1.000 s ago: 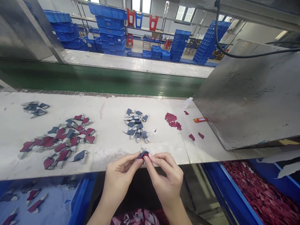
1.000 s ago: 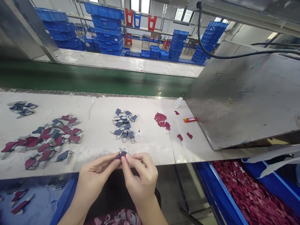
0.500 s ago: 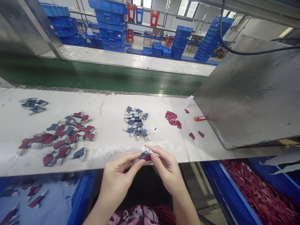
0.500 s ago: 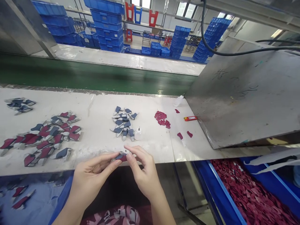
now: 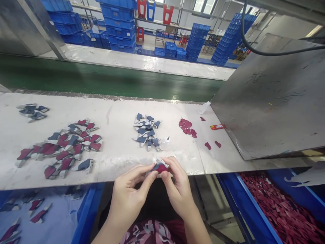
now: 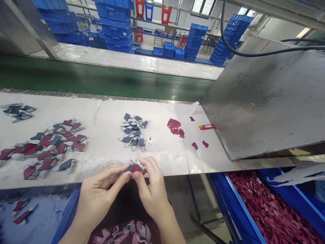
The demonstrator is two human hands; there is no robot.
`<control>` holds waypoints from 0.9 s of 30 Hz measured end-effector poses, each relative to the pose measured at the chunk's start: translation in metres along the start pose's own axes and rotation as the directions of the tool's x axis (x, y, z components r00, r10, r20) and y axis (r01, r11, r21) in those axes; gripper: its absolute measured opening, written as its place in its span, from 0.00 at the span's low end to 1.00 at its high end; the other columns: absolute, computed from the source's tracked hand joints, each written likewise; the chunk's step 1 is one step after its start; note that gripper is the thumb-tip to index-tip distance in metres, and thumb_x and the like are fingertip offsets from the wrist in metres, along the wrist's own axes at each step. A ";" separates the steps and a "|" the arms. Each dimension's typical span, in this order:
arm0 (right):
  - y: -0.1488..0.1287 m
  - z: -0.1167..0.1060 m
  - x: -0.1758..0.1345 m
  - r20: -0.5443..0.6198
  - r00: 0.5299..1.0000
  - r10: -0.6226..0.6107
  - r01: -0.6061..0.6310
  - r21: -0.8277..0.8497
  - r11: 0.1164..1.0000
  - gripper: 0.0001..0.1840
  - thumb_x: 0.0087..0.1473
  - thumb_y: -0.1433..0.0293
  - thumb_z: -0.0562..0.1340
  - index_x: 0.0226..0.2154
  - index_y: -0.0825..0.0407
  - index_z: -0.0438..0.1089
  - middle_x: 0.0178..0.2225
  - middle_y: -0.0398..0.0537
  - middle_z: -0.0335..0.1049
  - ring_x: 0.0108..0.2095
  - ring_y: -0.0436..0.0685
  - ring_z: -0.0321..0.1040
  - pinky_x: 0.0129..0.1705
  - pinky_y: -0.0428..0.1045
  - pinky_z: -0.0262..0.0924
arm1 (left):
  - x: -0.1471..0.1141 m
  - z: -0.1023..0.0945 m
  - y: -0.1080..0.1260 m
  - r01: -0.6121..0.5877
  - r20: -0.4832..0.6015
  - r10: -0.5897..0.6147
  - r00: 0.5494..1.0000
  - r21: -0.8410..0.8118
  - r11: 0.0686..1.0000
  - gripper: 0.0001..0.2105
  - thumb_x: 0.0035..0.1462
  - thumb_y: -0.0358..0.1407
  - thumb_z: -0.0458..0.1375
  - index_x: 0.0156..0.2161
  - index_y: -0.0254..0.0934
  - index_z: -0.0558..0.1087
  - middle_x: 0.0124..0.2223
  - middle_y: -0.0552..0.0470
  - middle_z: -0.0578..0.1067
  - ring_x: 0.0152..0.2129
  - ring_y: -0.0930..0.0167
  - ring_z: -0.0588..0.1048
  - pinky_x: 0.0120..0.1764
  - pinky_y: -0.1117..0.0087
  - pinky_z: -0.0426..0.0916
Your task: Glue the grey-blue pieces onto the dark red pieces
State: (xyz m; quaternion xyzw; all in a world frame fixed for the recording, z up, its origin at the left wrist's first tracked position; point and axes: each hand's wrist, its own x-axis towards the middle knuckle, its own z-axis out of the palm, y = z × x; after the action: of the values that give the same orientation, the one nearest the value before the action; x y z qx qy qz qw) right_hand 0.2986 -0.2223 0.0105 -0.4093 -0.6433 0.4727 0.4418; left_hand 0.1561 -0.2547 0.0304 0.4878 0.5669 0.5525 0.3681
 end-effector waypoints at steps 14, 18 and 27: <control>-0.001 0.008 0.001 -0.048 0.979 0.196 -0.186 0.163 0.969 0.12 0.60 0.59 0.62 0.36 0.51 0.72 0.30 0.43 0.66 0.30 0.51 0.62 0.33 0.46 0.59 | -0.008 0.003 -0.006 0.039 -0.047 -0.040 0.998 -0.009 0.999 0.05 0.55 0.32 0.64 0.37 0.37 0.81 0.33 0.52 0.82 0.27 0.70 0.82 0.32 0.74 0.80; -0.001 0.003 0.006 0.017 0.976 0.219 -0.219 0.177 0.960 0.24 0.64 0.53 0.54 0.28 0.53 0.72 0.25 0.43 0.64 0.28 0.51 0.63 0.32 0.46 0.59 | -0.004 -0.001 -0.003 0.193 -0.056 -0.199 0.978 -0.089 0.977 0.06 0.53 0.36 0.66 0.36 0.36 0.81 0.31 0.52 0.83 0.24 0.70 0.81 0.29 0.76 0.79; -0.005 0.010 0.009 0.016 0.964 0.265 -0.261 0.233 0.937 0.16 0.60 0.57 0.61 0.30 0.52 0.74 0.27 0.43 0.67 0.29 0.51 0.65 0.33 0.46 0.62 | -0.007 0.001 -0.010 0.190 -0.098 -0.198 0.975 -0.086 0.978 0.08 0.52 0.36 0.66 0.38 0.37 0.81 0.36 0.50 0.83 0.32 0.66 0.82 0.36 0.72 0.80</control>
State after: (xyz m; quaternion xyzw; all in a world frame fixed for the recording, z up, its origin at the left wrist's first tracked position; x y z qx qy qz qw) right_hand 0.2860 -0.2176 0.0156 -0.4408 -0.5193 0.5964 0.4247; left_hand 0.1573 -0.2601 0.0193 0.3859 0.6091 0.5601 0.4079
